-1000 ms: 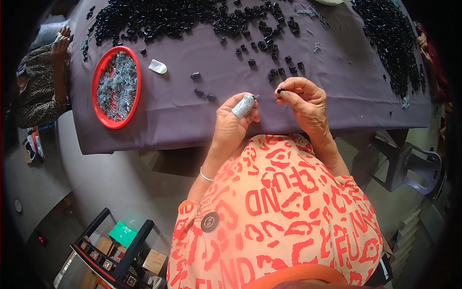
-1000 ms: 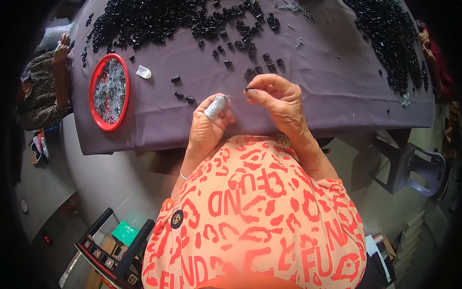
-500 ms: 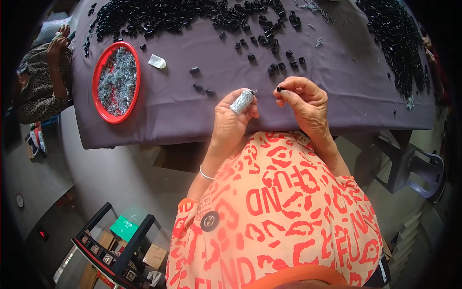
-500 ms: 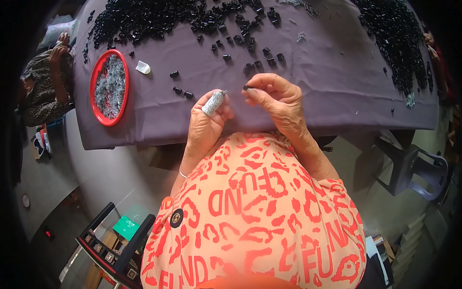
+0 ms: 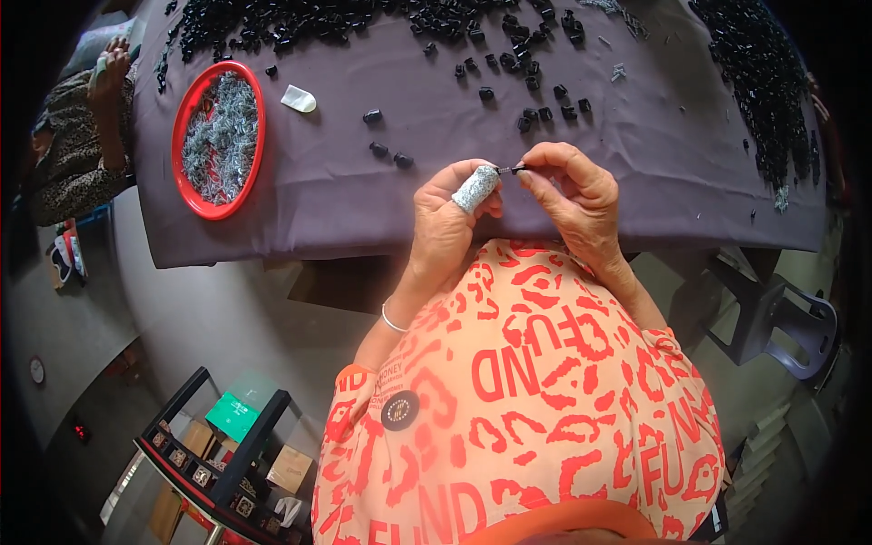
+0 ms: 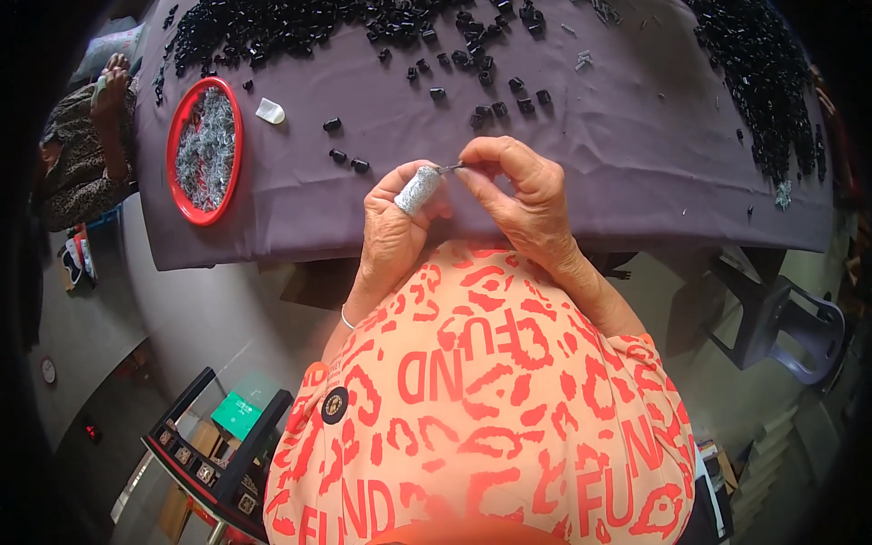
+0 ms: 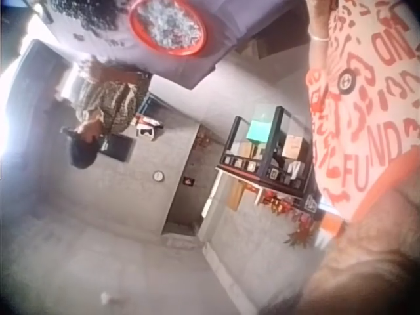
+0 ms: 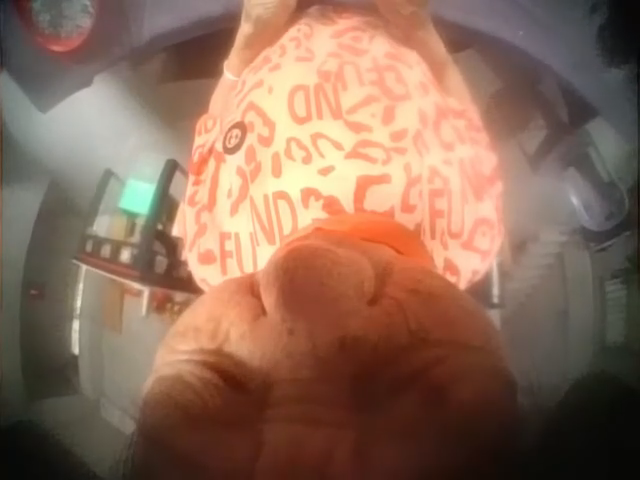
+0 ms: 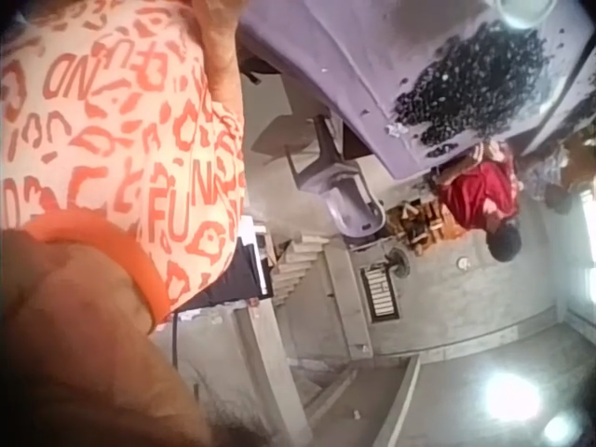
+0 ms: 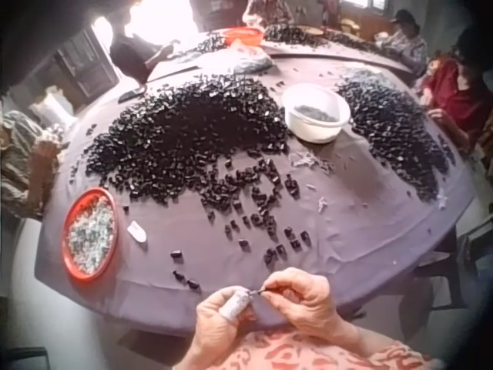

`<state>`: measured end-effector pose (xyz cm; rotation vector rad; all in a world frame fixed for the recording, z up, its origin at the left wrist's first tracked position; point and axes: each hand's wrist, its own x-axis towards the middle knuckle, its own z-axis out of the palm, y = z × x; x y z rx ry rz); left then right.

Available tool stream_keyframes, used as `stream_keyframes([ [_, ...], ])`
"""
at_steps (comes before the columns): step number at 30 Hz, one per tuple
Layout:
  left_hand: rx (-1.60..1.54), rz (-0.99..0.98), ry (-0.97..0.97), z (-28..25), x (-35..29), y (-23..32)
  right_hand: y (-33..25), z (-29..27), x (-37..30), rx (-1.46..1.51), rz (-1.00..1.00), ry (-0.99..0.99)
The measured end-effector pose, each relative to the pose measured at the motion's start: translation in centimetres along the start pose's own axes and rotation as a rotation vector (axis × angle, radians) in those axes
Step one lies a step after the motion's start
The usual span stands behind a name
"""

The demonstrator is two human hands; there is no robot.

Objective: The person assembles plastic components by picking up small springs and plastic pieces from the table and inserting the springs into the plastic pieces by hand.

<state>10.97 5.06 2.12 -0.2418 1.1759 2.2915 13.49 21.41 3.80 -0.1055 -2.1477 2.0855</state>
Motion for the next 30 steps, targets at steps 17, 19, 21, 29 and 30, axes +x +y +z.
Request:
stream_keyframes([
  [17,-0.17,0.003,-0.052,-0.7,0.2,0.2,1.5,-1.8,2.2,-0.8,-0.308,0.126],
  [19,-0.189,0.005,-0.058,-0.5,0.3,0.4,1.3,-2.1,2.7,-0.763,-0.333,0.113],
  [21,-0.198,0.0,-0.062,-0.7,0.4,0.3,1.2,-2.1,3.5,-0.811,-0.385,0.059],
  [29,-0.217,-0.032,-0.051,-0.9,0.6,0.4,1.0,-2.6,6.5,-1.115,-0.612,-0.177],
  [30,-0.219,-0.041,-0.046,-0.8,0.6,0.5,0.9,-2.6,6.6,-1.115,-0.615,-0.182],
])
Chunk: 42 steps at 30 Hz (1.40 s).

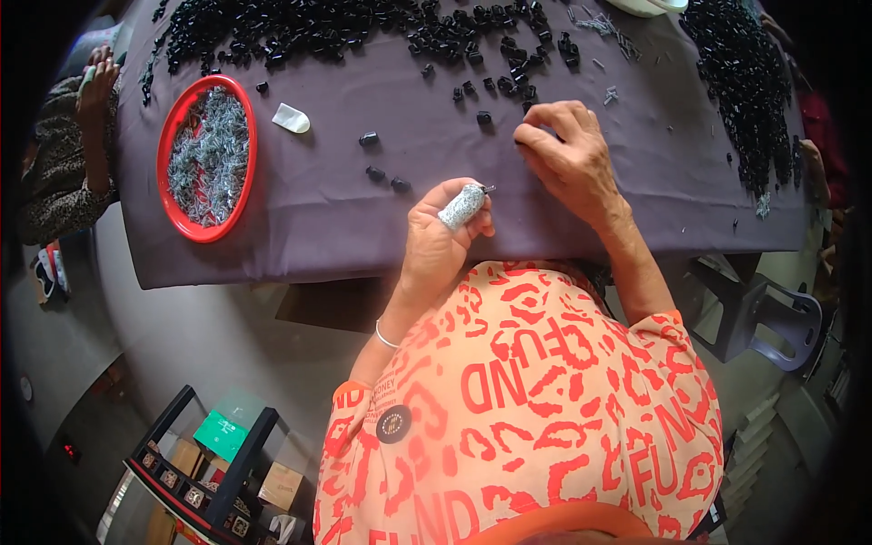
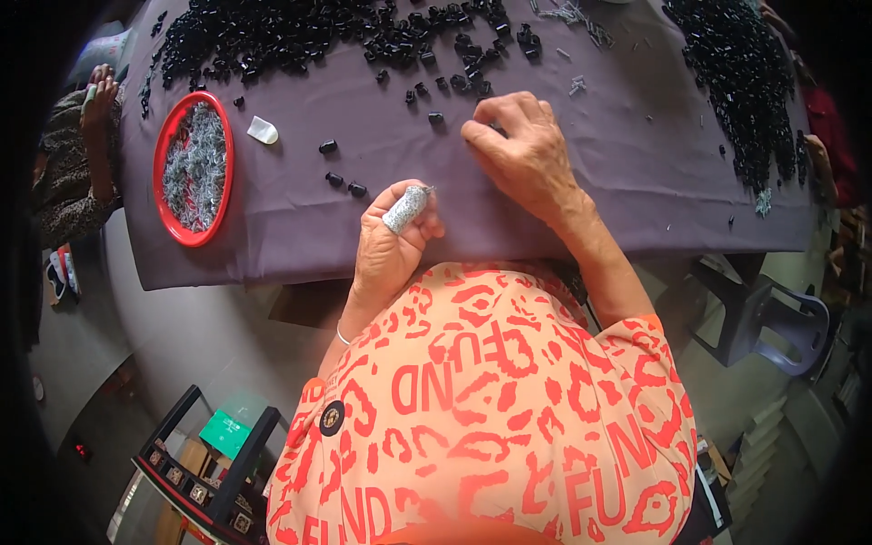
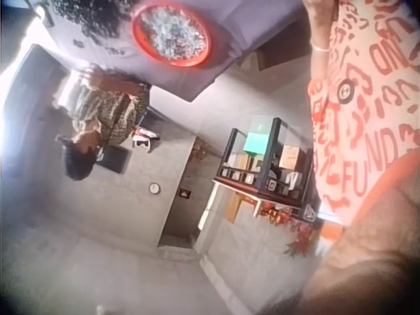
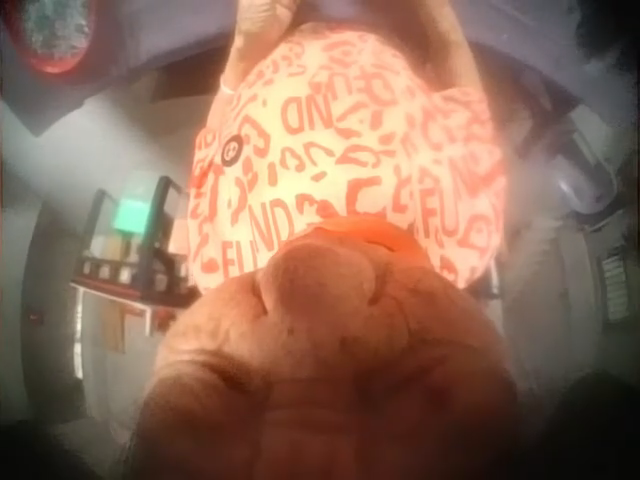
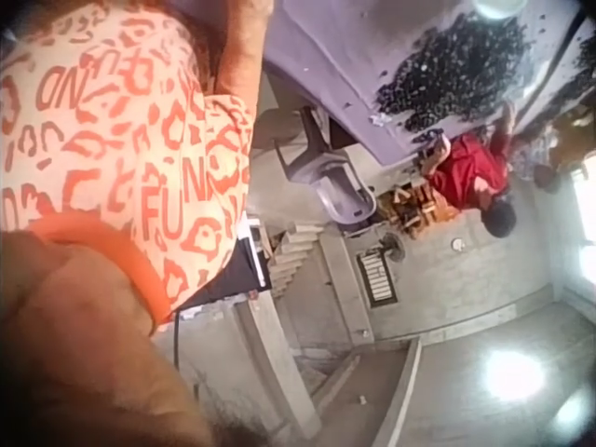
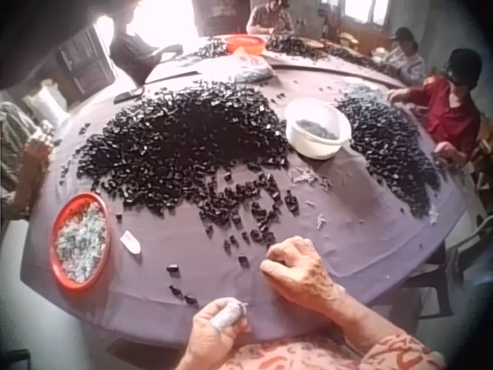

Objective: The person assembles plastic components by picking up small springs and plastic pieces from the table and inserting the springs into the plastic pieces by hand.

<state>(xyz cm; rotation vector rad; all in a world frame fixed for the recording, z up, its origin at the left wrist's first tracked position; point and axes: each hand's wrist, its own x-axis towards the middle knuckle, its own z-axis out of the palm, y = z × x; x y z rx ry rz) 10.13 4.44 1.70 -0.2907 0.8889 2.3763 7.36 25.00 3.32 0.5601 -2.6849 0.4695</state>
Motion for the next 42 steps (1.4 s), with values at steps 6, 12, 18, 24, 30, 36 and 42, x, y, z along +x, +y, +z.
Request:
stream_keyframes([
  [6,0.011,0.006,0.005,0.0,0.0,0.0,-2.6,-0.5,-1.5,1.263,0.667,0.042],
  [12,0.014,0.006,-0.001,0.2,0.1,0.1,-3.2,-0.3,-2.7,1.582,0.738,0.095],
  [18,0.017,0.032,0.004,0.5,0.0,0.0,-3.3,0.0,-3.2,1.775,0.733,0.141],
  [24,0.038,0.047,-0.007,0.4,0.0,0.0,-3.5,-0.5,-3.7,1.838,0.724,0.136],
  [30,0.048,0.054,-0.006,0.2,0.0,-0.3,-3.6,-0.8,-3.8,1.861,0.731,0.132],
  [36,0.058,0.058,-0.017,-0.1,0.1,-0.4,-4.0,-1.3,-3.7,1.627,0.831,0.019],
  [42,0.058,0.071,-0.029,-0.1,0.1,-0.5,-3.9,-1.0,-3.6,0.653,0.388,0.123],
])
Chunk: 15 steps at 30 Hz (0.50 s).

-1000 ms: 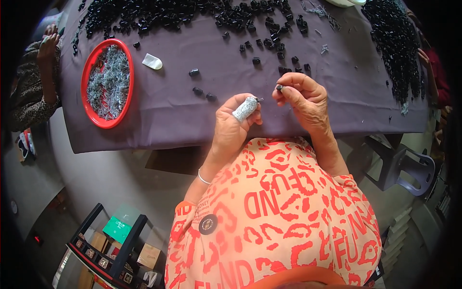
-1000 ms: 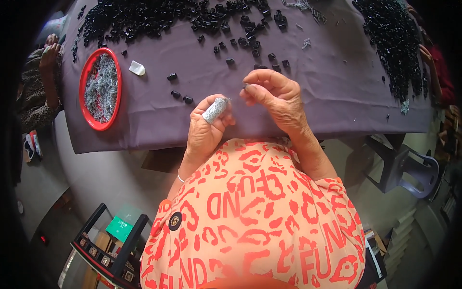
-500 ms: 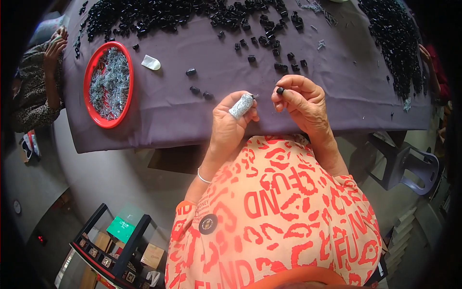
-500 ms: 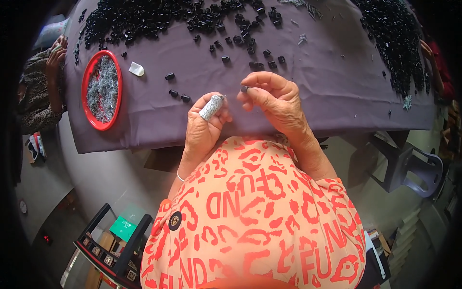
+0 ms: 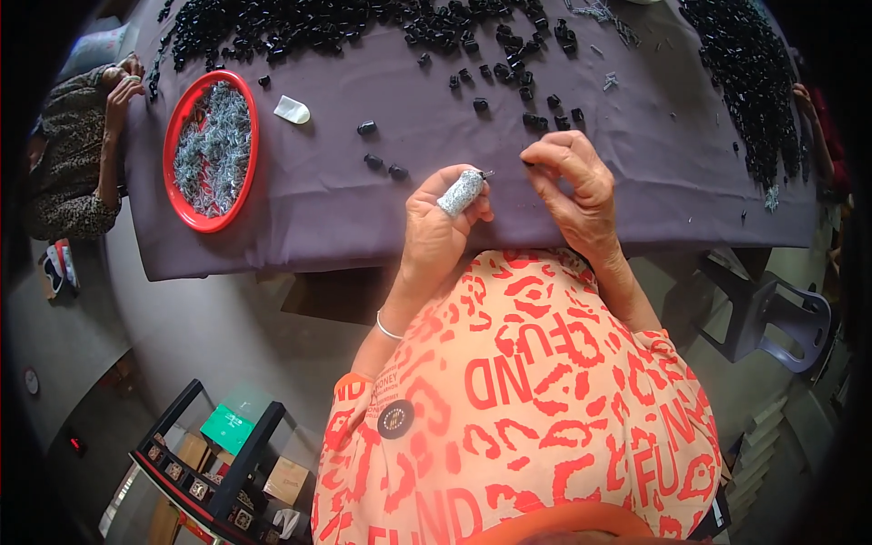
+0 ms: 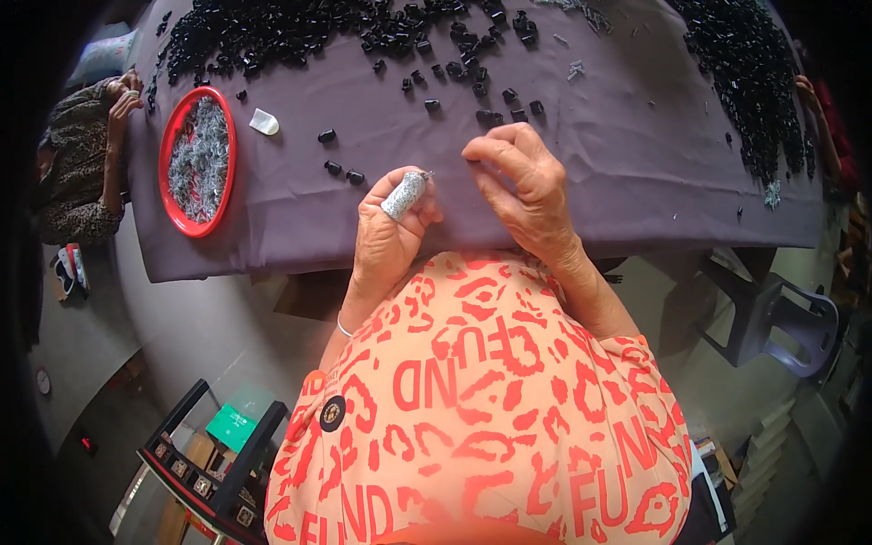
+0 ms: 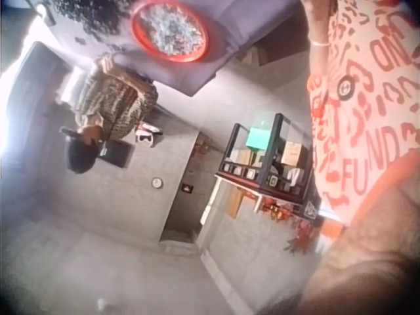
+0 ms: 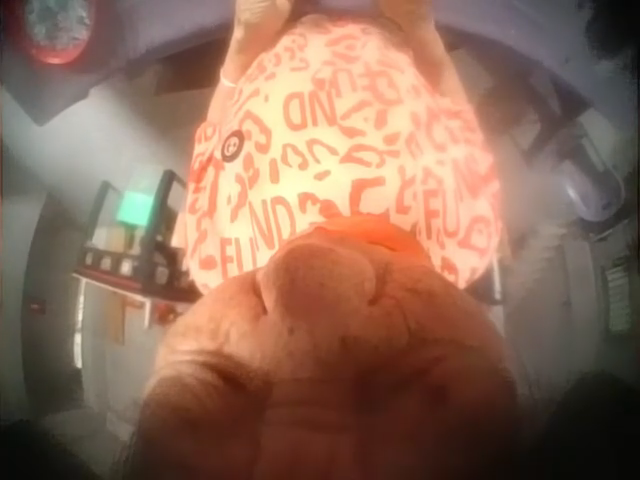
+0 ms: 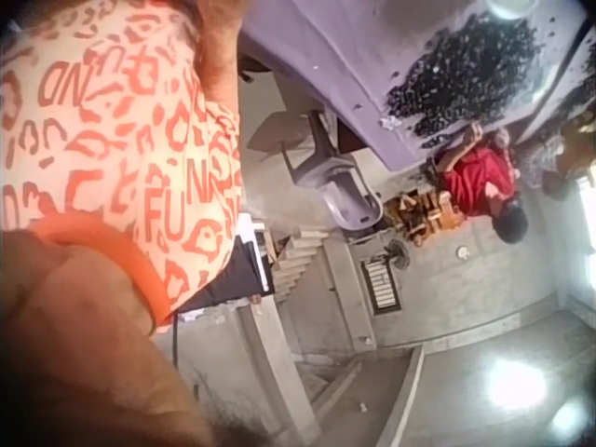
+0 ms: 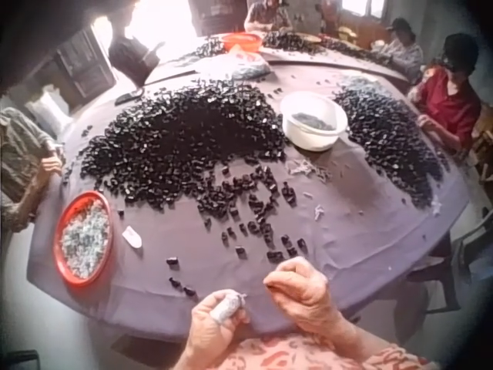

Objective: The person assembles plastic components by picking up small springs and plastic pieces from the table and inserting the springs into the plastic pieces by hand.

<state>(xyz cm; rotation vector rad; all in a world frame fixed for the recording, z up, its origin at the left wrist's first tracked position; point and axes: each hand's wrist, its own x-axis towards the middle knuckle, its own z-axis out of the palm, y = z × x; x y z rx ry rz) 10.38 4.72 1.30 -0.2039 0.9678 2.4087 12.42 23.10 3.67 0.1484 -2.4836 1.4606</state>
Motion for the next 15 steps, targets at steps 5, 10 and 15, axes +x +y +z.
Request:
stream_keyframes([
  [5,0.061,-0.006,0.076,1.1,-0.4,0.1,-0.6,-0.1,-0.3,0.601,0.356,-0.037],
  [10,0.136,0.063,0.082,2.2,-1.1,0.3,-1.7,0.2,-0.7,0.743,0.408,0.01],
  [15,0.26,0.135,0.046,2.7,-1.4,0.7,-2.1,0.3,-0.9,0.663,0.335,-0.018],
])
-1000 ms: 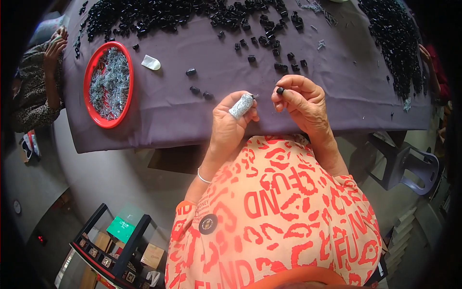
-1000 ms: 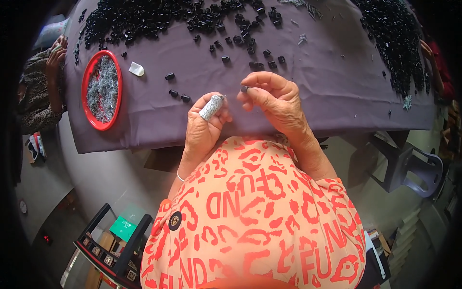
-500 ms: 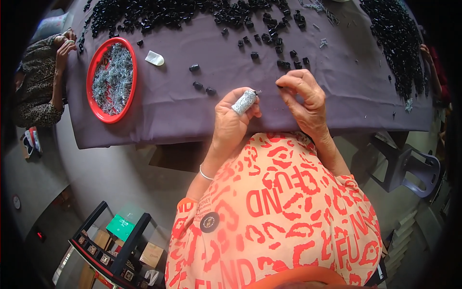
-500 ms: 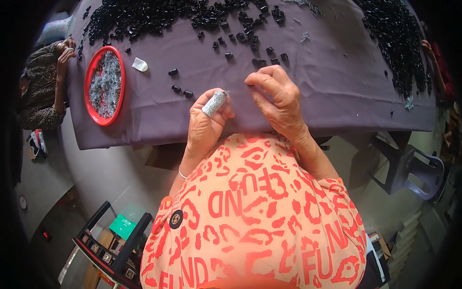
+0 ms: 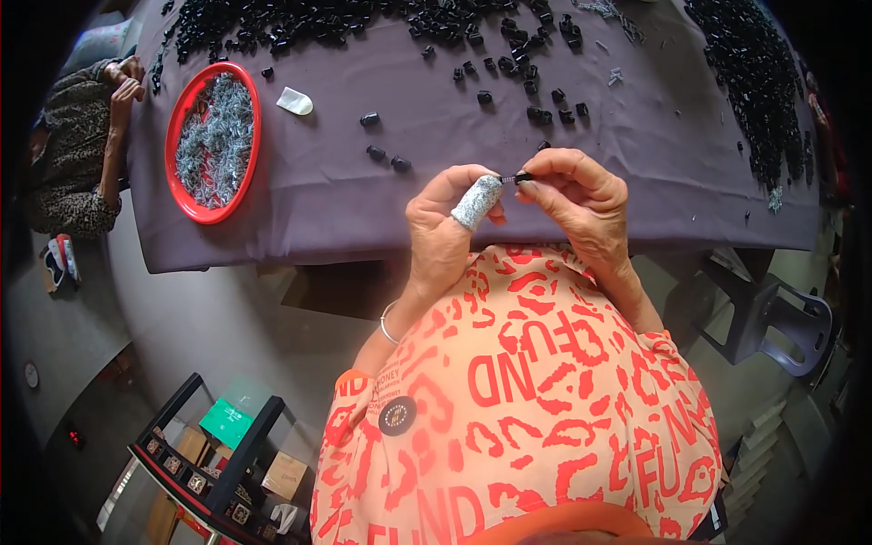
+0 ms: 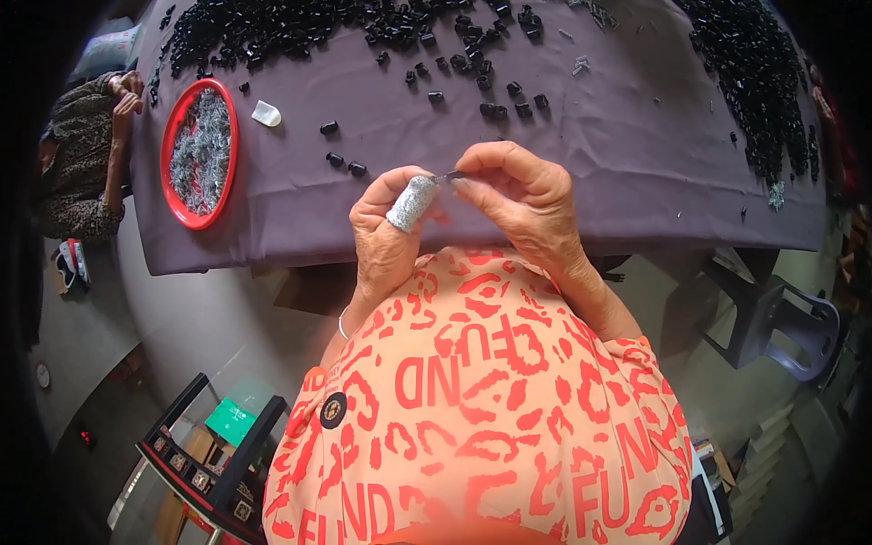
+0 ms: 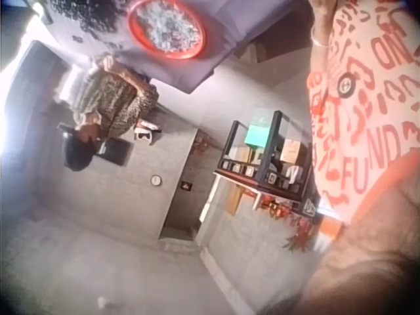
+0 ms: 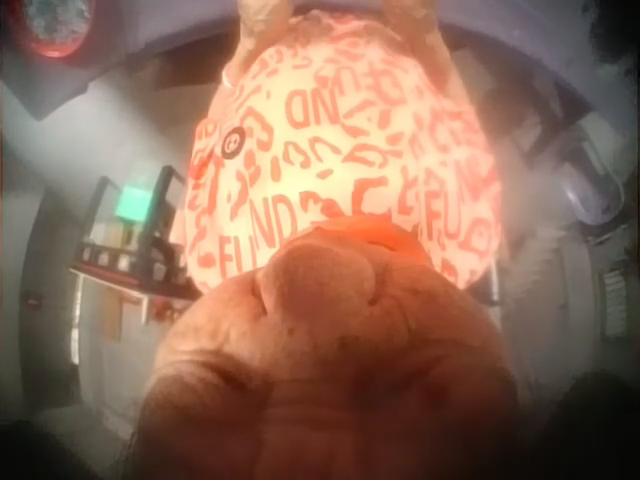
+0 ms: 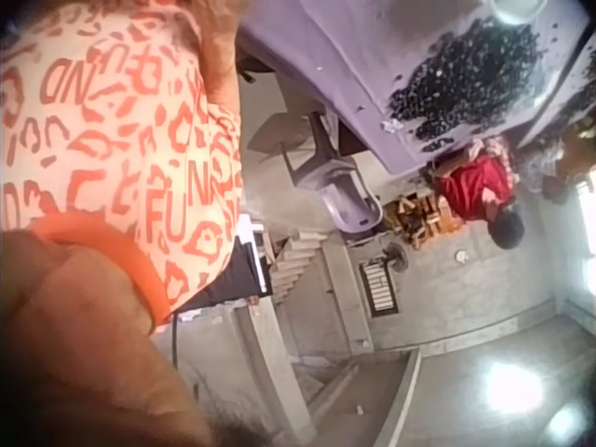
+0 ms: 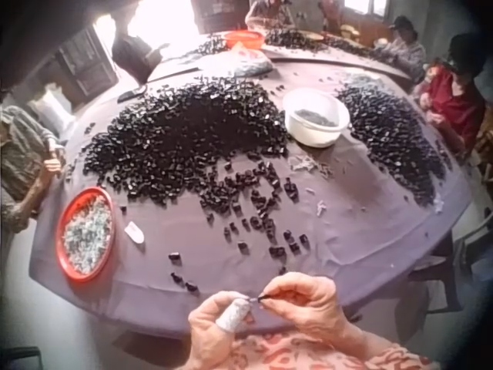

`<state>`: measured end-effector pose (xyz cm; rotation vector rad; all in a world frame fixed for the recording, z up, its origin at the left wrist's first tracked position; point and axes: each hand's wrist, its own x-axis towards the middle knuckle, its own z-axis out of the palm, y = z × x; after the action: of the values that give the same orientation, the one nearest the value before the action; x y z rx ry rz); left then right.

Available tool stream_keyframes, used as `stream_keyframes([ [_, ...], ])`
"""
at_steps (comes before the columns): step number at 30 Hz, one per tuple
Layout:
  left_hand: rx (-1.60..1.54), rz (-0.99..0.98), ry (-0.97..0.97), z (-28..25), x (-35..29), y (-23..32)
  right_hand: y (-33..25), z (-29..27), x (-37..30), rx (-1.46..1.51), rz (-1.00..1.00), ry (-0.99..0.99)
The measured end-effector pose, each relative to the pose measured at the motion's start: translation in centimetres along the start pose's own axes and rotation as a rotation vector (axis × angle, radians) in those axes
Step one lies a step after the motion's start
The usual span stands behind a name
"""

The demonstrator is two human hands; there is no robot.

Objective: The person assembles plastic components by picking up small springs and plastic pieces from the table and inserting the springs into the plastic pieces by hand.

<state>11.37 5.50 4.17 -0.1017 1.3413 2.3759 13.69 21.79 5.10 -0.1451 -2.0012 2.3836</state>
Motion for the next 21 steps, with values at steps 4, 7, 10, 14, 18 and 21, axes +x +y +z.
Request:
stream_keyframes([
  [4,0.168,0.036,-0.038,0.2,-0.2,0.5,0.0,0.0,-0.1,-0.066,-0.023,-0.028],
  [7,0.249,0.074,0.007,0.4,-0.4,0.4,0.0,0.0,-0.2,-0.106,-0.113,-0.059],
  [10,0.283,0.046,0.011,0.2,-0.5,0.5,0.0,-0.1,-0.2,-0.075,-0.038,-0.061],
  [14,0.259,0.01,0.031,0.4,-0.6,0.5,0.2,-0.2,-0.1,-0.134,-0.036,-0.07],
  [18,0.163,0.001,0.052,0.4,-0.3,-0.3,0.0,0.2,0.1,-0.249,-0.128,-0.057],
  [21,0.094,-0.023,0.085,0.5,-0.2,-0.7,0.4,0.3,0.4,-0.326,-0.203,-0.042],
])
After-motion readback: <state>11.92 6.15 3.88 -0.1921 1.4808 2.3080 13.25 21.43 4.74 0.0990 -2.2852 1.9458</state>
